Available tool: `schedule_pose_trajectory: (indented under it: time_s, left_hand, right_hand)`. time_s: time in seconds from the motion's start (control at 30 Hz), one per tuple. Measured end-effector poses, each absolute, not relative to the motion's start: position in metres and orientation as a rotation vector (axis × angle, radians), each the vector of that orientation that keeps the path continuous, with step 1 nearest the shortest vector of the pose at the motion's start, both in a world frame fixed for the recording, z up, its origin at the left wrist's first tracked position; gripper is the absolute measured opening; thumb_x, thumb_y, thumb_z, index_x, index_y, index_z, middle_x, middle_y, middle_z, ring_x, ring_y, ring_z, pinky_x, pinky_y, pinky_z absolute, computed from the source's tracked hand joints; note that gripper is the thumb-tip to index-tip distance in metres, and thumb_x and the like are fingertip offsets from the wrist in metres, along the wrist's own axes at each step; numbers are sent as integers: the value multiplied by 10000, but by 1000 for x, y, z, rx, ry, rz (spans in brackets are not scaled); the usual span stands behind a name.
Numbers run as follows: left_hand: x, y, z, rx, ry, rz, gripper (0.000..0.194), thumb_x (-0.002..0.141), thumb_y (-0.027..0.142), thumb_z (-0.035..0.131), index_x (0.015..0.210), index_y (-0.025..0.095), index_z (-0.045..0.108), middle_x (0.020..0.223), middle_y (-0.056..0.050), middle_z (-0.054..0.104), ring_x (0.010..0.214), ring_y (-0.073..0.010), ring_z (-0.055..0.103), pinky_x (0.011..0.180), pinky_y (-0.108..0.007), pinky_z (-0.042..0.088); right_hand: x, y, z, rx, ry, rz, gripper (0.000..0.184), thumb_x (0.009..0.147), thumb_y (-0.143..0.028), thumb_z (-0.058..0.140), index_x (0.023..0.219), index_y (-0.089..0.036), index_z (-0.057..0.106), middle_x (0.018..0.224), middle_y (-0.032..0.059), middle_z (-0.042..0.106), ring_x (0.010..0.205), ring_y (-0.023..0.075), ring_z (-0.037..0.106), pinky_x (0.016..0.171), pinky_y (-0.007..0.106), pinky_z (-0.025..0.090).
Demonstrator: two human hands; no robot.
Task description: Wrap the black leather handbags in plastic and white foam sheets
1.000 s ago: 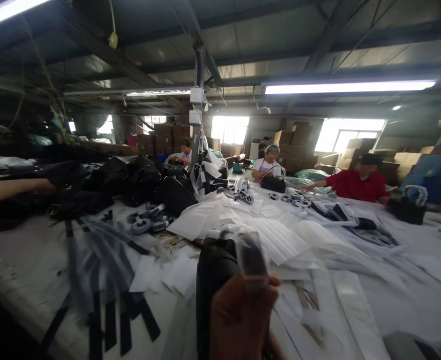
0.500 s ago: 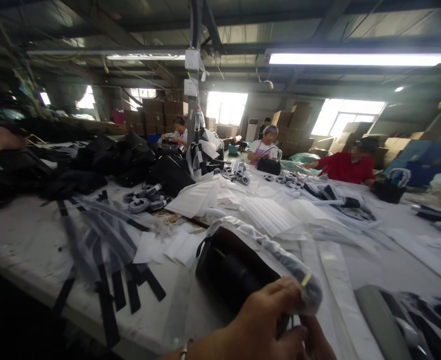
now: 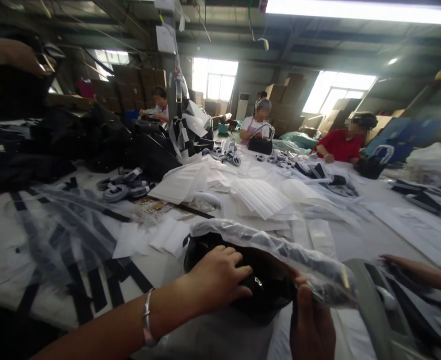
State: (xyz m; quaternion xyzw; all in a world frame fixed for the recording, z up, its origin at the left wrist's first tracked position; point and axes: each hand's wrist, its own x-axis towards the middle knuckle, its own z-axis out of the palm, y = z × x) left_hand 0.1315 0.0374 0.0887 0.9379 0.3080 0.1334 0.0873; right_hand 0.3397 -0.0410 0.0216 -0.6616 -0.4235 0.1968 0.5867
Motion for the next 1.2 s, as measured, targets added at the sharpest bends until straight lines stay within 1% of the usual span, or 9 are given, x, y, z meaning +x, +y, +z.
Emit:
schedule_pose_trajectory:
  time_s: [0.13, 0.4, 0.5, 0.6, 0.73, 0.83, 0.93, 1.03, 1.2]
  left_hand:
    - [123, 28, 89, 2741, 995, 422, 439, 785, 470, 756, 1149, 245, 659, 1079, -75, 711, 1026, -301, 657, 898, -416, 506]
    - [118, 16, 82, 2548, 1035, 453, 226, 819, 433, 728, 914, 228, 715, 922, -39, 748, 907, -278, 701, 853, -393, 529]
    - [115, 12, 81, 2524, 1038, 454, 247, 829, 417, 718, 991, 231, 707, 1004, -51, 744, 978, -288, 685, 914, -425, 508]
    - [112, 9, 78, 2501, 1031, 455, 288, 843, 399, 696, 1083, 241, 685, 1051, -54, 736, 1019, -284, 671, 950, -428, 491]
    - [114, 7, 72, 2465, 1067, 420, 312, 849, 396, 663, 1120, 242, 663, 1050, -61, 729, 989, -293, 676, 904, -441, 512]
    - [120, 8, 72, 2504, 1025, 389, 454, 839, 365, 685, 1275, 311, 569, 1147, -47, 693, 1018, -285, 658, 880, -444, 515]
    - [129, 11, 75, 2647, 841, 428, 545, 847, 414, 690, 1350, 355, 489, 1404, -63, 533, 1277, -296, 498, 1060, -519, 379]
    - [141, 13, 77, 2714, 742, 406, 439, 854, 492, 665, 1237, 299, 572, 1394, -77, 524, 1325, -281, 438, 1143, -566, 237]
    - [166, 22, 79, 2843, 740, 167, 577, 703, 610, 754, 1110, 211, 668, 1232, -139, 606, 1120, -340, 557, 969, -542, 441]
  right_hand:
    - [345, -42, 8, -1600, -979, 392, 601, 873, -658, 507, 1164, -145, 625, 1255, 156, 636, 1226, 359, 519, 1087, 483, 329]
    - [348, -46, 11, -1691, -1158, 233, 414, 915, -525, 502, 1008, -175, 703, 1008, 141, 706, 972, 331, 612, 874, 443, 481]
    - [342, -47, 18, -1691, -1186, 218, 407, 914, -516, 505, 985, -184, 728, 990, 134, 719, 980, 333, 619, 846, 417, 493]
    - [334, -49, 23, -1656, -1110, 289, 448, 922, -552, 477, 964, -189, 736, 985, 131, 730, 995, 325, 634, 927, 430, 472]
    - [325, -50, 25, -1643, -1033, 376, 470, 915, -588, 480, 943, -191, 730, 951, 128, 734, 1059, 333, 625, 1006, 444, 433]
    - [325, -50, 24, -1599, -991, 437, 476, 900, -603, 505, 993, -181, 704, 1013, 126, 727, 1075, 334, 618, 979, 431, 461]
    - [326, -48, 21, -1556, -983, 476, 455, 894, -590, 536, 1017, -178, 684, 1009, 119, 732, 1020, 315, 645, 923, 406, 500]
    - [324, -46, 24, -1463, -1041, 559, 401, 920, -545, 521, 1003, -185, 678, 977, 104, 738, 963, 286, 666, 906, 387, 507]
    - [319, -42, 39, -1421, -1135, 604, 321, 907, -493, 556, 987, -207, 677, 1070, 86, 723, 1046, 264, 646, 959, 341, 480]
